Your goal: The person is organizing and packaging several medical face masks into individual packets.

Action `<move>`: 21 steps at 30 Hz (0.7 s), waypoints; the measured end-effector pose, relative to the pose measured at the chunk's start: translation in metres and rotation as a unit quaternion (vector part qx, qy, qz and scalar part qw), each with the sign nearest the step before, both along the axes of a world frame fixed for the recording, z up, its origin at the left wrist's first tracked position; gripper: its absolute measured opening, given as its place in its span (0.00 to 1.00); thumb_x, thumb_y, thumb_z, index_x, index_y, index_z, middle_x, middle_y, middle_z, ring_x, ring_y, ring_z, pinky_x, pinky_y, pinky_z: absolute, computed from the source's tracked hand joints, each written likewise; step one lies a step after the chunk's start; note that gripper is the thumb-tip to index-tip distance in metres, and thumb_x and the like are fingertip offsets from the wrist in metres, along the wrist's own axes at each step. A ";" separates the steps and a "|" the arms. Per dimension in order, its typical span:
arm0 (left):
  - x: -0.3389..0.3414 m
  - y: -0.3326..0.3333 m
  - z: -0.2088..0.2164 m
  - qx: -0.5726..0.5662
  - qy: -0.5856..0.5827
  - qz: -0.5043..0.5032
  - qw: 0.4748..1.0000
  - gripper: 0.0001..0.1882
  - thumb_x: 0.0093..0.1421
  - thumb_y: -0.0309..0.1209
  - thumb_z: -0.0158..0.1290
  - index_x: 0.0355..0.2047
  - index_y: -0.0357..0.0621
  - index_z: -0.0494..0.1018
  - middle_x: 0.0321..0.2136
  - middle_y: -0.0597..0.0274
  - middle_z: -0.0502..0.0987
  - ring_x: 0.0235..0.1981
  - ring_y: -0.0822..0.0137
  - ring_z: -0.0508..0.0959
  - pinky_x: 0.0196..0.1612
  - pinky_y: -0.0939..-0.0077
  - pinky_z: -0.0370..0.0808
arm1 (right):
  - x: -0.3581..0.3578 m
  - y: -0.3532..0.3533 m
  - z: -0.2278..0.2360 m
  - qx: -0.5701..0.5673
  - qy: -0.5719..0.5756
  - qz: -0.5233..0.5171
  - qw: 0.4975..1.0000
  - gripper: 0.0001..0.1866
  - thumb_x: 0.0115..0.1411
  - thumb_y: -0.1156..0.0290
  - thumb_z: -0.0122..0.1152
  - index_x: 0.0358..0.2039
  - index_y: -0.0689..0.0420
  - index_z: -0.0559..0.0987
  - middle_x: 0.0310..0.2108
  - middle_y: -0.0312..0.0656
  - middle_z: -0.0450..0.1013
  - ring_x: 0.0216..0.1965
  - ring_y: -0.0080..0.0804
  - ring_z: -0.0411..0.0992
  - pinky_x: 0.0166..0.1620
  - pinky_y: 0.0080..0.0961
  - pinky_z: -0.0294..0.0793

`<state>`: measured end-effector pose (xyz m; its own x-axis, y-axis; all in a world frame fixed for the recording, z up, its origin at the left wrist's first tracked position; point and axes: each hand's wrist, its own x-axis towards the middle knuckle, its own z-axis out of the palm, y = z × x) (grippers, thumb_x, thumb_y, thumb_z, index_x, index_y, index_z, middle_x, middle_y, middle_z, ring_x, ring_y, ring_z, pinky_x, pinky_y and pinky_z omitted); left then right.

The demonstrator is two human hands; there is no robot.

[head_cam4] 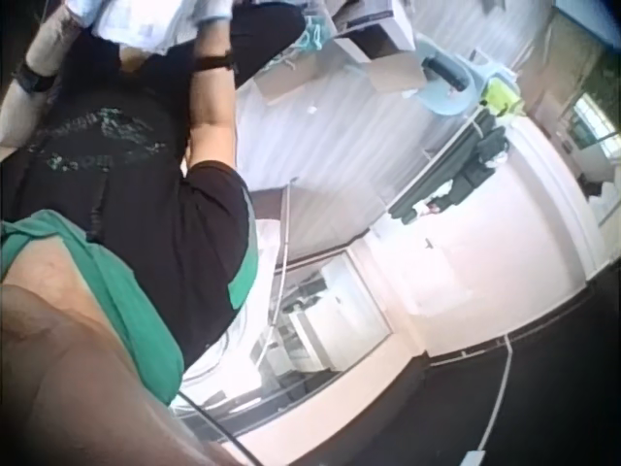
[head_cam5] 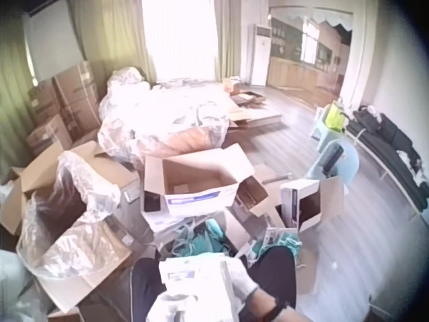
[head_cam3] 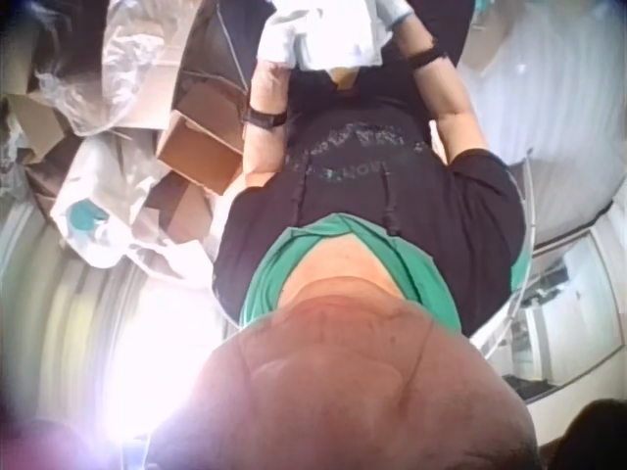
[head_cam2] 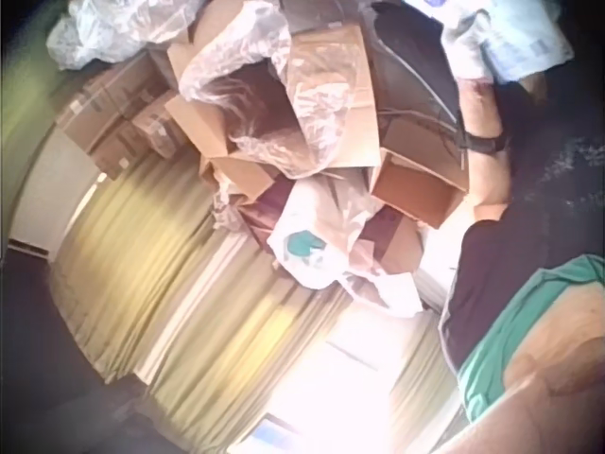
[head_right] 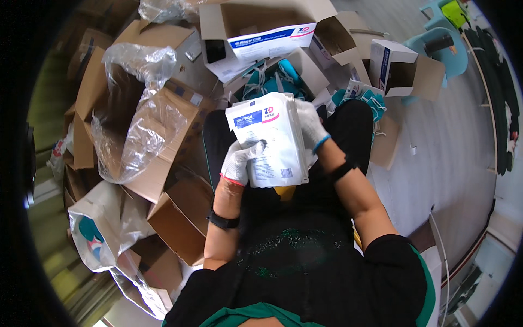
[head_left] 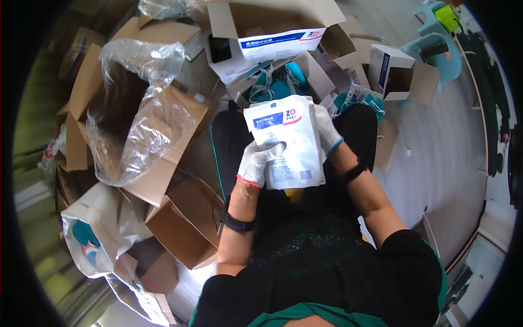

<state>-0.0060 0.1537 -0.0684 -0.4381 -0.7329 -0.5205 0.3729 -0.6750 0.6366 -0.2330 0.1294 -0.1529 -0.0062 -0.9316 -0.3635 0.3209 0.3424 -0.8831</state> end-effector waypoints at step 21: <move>0.077 0.022 0.108 -0.374 -0.638 -0.183 0.648 0.12 0.46 0.32 0.61 0.33 0.47 0.79 0.31 0.50 0.80 0.36 0.45 0.80 0.40 0.58 0.77 | 0.073 0.039 0.155 -0.293 0.228 0.204 0.906 0.18 0.48 0.74 0.76 0.40 0.58 0.80 0.38 0.38 0.75 0.41 0.26 0.75 0.47 0.25 0.75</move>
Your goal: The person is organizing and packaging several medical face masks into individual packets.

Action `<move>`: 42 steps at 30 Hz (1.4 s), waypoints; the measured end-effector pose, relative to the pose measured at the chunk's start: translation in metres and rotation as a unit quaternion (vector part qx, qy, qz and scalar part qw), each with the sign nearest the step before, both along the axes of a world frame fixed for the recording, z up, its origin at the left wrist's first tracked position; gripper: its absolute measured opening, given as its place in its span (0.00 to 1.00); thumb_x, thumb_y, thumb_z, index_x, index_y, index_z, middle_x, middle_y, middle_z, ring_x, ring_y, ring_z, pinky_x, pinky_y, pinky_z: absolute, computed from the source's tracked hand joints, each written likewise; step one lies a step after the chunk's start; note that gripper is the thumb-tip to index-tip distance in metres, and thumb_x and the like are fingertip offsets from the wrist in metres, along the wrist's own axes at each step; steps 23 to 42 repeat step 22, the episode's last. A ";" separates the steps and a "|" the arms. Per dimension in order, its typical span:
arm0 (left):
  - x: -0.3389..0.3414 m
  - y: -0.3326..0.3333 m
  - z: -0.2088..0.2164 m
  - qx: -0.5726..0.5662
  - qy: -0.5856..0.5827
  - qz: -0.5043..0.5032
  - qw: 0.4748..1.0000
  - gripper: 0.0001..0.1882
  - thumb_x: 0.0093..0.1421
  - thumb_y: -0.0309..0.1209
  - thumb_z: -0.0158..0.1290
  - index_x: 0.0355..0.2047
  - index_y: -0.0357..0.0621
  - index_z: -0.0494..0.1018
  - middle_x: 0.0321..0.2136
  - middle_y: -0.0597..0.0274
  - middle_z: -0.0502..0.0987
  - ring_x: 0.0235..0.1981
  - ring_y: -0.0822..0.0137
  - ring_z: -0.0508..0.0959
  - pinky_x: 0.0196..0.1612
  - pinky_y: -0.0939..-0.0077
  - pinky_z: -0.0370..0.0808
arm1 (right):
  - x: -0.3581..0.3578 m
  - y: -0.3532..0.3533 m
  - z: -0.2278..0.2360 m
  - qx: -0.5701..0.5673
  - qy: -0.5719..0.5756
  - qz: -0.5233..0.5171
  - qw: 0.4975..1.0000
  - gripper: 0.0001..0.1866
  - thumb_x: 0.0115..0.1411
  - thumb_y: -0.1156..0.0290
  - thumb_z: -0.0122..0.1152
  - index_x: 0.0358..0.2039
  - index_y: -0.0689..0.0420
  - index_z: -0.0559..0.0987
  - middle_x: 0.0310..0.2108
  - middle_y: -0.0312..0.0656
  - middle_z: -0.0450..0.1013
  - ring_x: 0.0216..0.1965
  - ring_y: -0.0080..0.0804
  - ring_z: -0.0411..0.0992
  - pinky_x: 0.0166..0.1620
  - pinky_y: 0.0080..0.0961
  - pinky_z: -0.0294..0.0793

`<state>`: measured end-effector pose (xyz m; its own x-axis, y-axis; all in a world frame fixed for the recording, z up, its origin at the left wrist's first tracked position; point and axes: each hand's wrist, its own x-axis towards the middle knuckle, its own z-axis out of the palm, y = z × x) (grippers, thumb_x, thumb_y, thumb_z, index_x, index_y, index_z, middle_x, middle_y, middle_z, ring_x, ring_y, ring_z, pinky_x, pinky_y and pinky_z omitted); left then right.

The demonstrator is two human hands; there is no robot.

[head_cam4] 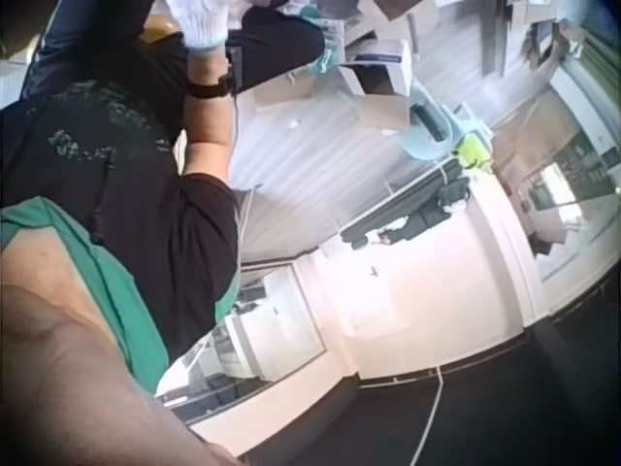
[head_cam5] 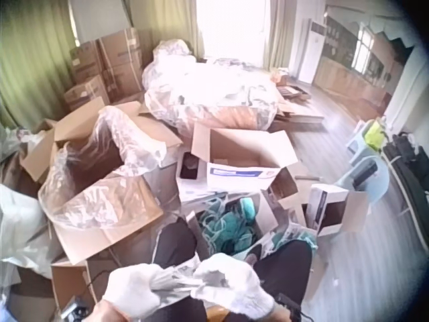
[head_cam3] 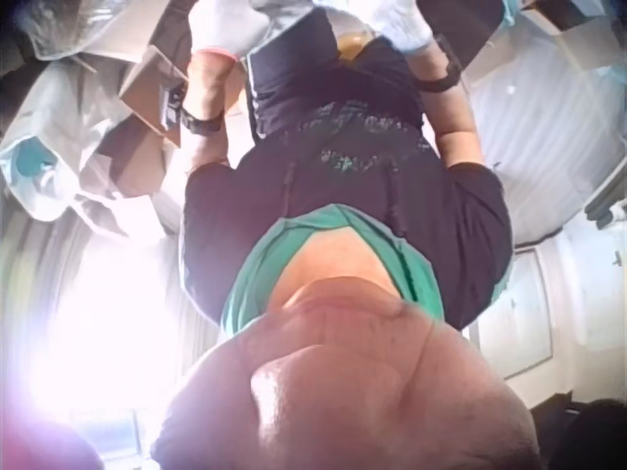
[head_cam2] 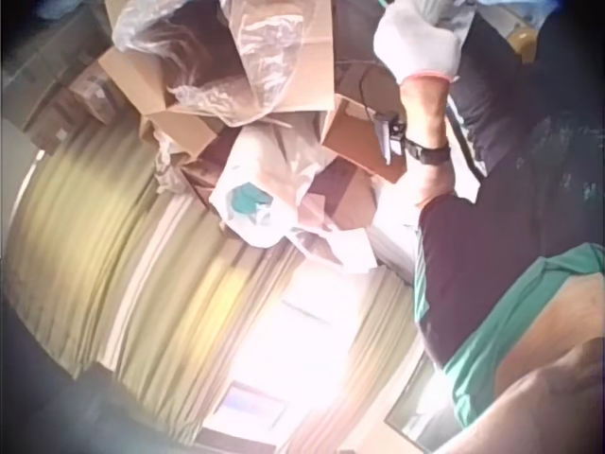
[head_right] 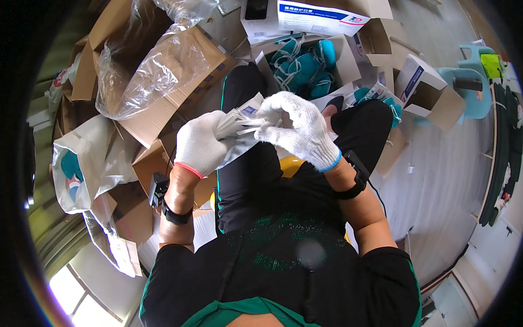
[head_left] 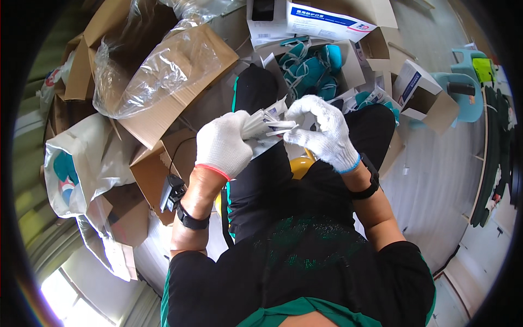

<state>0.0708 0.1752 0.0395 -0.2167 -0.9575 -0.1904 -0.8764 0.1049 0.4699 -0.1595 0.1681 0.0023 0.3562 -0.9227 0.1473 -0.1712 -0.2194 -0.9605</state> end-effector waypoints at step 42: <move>-0.018 0.022 -0.010 0.015 0.028 0.146 0.989 0.26 0.49 0.38 0.64 0.49 0.46 0.72 0.37 0.48 0.80 0.46 0.53 0.80 0.48 0.64 0.76 | 0.018 0.010 -0.041 -0.196 0.049 -0.009 0.979 0.17 0.55 0.70 0.72 0.46 0.58 0.81 0.44 0.42 0.80 0.38 0.38 0.78 0.44 0.31 0.79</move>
